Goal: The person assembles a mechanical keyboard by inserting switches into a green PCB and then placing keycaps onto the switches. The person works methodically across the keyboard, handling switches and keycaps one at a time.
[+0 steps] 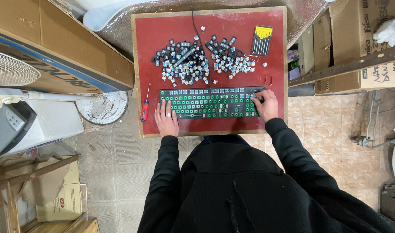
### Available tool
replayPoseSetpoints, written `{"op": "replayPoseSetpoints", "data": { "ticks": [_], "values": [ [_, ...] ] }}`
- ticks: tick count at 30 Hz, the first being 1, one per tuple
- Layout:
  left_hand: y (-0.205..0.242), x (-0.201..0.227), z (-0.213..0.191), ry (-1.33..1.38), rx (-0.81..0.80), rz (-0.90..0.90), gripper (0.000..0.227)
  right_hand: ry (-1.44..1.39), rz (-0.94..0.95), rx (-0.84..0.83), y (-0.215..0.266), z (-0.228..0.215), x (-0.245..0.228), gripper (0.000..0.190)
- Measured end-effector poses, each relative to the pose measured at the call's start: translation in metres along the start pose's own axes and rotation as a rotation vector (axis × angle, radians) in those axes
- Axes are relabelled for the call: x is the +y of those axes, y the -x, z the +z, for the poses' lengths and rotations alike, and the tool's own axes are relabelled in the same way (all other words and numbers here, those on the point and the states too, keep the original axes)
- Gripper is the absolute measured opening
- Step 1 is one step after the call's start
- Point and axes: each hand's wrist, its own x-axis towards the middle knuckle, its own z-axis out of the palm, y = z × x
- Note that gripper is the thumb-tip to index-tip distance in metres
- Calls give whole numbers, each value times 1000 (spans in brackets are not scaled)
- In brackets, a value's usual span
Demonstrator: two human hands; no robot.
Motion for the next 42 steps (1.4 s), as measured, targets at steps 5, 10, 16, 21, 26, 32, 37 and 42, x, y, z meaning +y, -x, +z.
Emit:
{"op": "replayPoseSetpoints", "data": {
  "ticks": [5,10,16,21,26,32,37,42],
  "values": [
    [-1,1,-3,-2,1,5,48,95,-66,-13,-1,-2,-15,34],
    [-1,2,-2,-1,9,7,49,102,-85,-78,-5,-12,-20,43],
    [-1,1,-2,2,9,7,49,232,-123,-130,-7,-22,-23,17],
    [-1,1,-3,11,7,9,49,418,-164,-213,-11,-18,-20,19],
    [-2,2,-3,8,11,7,49,409,-182,-243,-18,-13,-18,17],
    [-2,3,-3,6,15,8,48,356,-170,-281,-20,-25,-25,13],
    [-4,4,-4,0,21,13,48,396,-220,-286,-24,-15,-15,11],
    [-5,4,-7,6,1,15,48,773,-484,-219,-30,1,-19,7]
  ]
}}
